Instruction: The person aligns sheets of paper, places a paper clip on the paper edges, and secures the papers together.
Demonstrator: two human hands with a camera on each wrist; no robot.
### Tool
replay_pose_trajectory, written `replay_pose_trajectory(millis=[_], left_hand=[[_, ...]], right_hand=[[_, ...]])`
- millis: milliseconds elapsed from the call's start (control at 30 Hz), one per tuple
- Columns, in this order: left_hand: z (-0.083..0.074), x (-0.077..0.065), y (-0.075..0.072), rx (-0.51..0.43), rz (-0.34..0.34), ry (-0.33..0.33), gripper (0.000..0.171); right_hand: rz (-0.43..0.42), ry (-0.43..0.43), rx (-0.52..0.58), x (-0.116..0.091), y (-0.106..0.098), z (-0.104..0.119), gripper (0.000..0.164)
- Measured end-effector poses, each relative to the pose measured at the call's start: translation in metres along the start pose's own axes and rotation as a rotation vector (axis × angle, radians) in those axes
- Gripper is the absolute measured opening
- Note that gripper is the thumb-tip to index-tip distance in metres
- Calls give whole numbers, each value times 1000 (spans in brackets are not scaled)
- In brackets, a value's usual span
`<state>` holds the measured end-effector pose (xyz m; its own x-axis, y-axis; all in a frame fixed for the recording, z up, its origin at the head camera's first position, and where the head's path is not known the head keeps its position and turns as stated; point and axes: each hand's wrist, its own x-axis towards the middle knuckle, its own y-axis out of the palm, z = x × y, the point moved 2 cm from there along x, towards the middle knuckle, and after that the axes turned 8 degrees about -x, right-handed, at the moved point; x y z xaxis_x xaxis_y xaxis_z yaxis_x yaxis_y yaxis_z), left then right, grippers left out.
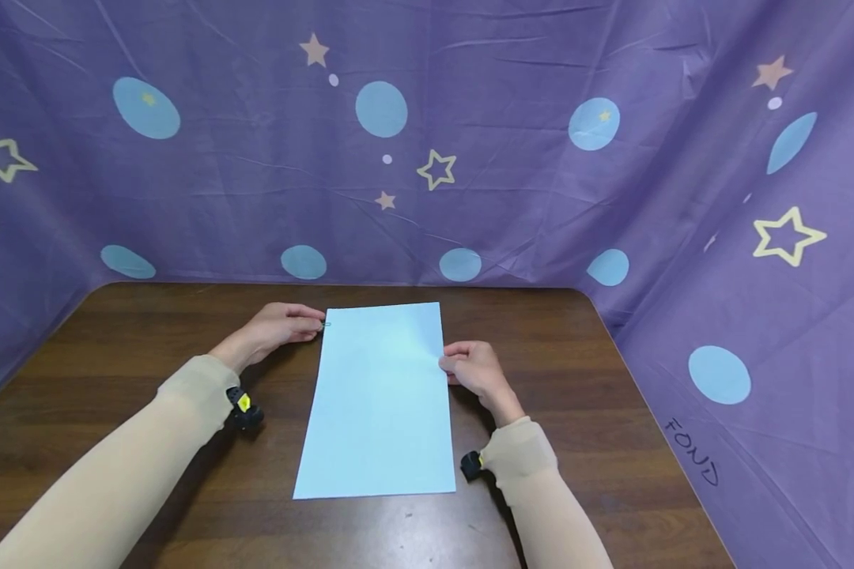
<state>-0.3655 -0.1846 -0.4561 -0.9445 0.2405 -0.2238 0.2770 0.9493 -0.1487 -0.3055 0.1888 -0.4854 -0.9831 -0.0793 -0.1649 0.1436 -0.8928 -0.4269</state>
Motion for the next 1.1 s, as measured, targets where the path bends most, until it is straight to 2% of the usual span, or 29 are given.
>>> replay_pose_trajectory(millis=[167,400,667,800,1000,1100], left_hand=[[0,-2,0,-2,20,12,39],[3,0,-1,-13,29,32,37],[4,2,-1,14,48,44,36],[4,3,-1,25,55,51,35],[7,3,-3,26,59,48,33],[5,3,-4,35,57,47,33]], right_hand=[[3,5,14,2,0,-1,25],[83,4,-10,5,-7,6,35],[146,23,-7,23,-8,18,45],[138,42,-27,34,-9,22,41],[120,27,-62,45,-8,25,37],[97,11,-54,47,-9,23,26]])
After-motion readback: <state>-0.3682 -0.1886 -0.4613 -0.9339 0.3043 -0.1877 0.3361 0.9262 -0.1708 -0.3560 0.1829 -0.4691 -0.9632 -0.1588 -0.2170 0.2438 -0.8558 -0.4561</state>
